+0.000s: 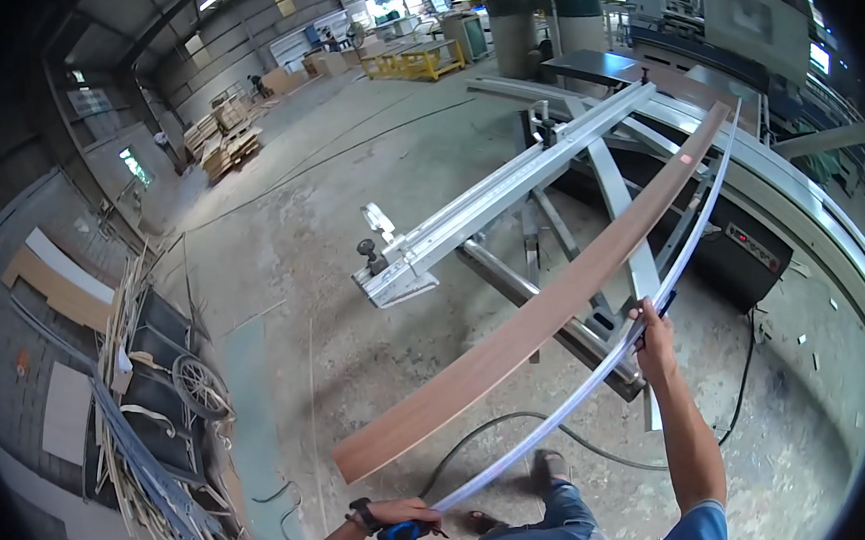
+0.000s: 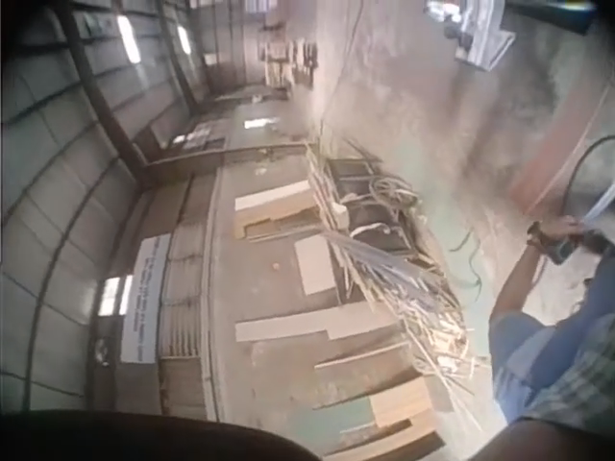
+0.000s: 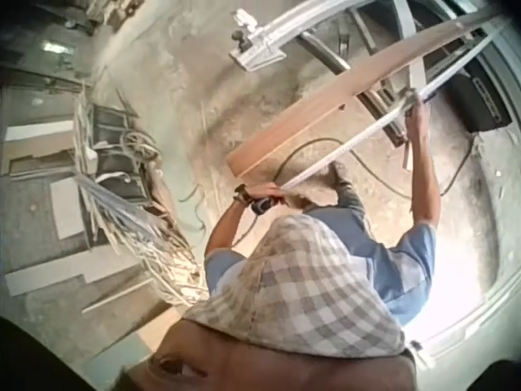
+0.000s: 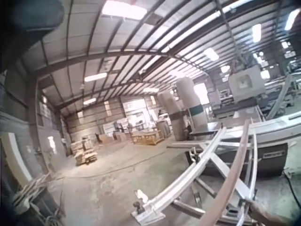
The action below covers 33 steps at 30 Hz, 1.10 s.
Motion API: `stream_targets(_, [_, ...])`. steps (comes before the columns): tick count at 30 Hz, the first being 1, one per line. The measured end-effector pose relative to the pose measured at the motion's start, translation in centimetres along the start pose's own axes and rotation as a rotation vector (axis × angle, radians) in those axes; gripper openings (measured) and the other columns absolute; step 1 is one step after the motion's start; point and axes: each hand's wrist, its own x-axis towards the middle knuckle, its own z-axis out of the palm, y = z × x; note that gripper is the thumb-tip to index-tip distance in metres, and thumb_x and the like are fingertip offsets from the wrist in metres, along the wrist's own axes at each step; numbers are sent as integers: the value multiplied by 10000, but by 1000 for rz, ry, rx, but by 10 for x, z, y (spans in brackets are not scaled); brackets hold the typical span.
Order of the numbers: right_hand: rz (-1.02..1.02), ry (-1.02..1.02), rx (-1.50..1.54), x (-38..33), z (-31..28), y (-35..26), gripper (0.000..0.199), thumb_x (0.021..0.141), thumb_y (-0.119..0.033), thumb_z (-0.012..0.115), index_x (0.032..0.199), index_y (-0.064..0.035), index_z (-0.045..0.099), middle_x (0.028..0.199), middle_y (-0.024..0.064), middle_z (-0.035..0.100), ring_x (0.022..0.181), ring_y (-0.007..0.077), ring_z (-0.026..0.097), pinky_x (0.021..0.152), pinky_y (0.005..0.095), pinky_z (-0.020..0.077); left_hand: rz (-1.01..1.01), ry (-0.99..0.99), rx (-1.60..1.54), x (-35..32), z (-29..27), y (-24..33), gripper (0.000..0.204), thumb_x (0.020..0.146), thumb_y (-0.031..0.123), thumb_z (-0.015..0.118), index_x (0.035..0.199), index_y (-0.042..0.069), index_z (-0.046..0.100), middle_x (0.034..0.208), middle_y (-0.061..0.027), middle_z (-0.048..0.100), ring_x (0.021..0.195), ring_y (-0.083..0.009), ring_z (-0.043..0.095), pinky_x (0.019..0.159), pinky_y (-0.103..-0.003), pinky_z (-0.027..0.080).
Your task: Measuring a wood plank with a tape measure and cutting it using a sliding table saw.
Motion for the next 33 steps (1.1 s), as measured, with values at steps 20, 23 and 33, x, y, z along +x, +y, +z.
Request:
stream_targets(20, [403, -282, -302, -21, -303, -1, 297, 898, -344, 669, 912, -51, 718, 626, -7, 578, 485, 49, 392, 428, 236, 289, 24, -14, -212, 422, 210, 296, 338, 998, 301, 489, 904, 19, 649, 815, -61, 652, 712, -134, 625, 663, -266, 501])
stream_targets(23, [280, -259, -381, -6, -364, -69, 324, 869, -353, 707, 970, -46, 721, 705, -4, 595, 582, 78, 490, 495, 240, 368, -34, -144, -272, 489, 229, 336, 338, 989, 293, 501, 952, -13, 640, 836, -77, 665, 720, -152, 645, 642, -276, 523])
stream_targets(33, [-986, 474, -180, 15, -550, -365, 182, 985, -120, 448, 1113, -37, 548, 691, 53, 544, 540, 128, 467, 507, 264, 388, -154, -232, -322, 784, 292, 509, 413, 930, 457, 465, 1072, 83, 568, 698, -108, 603, 552, -241, 612, 504, -371, 514])
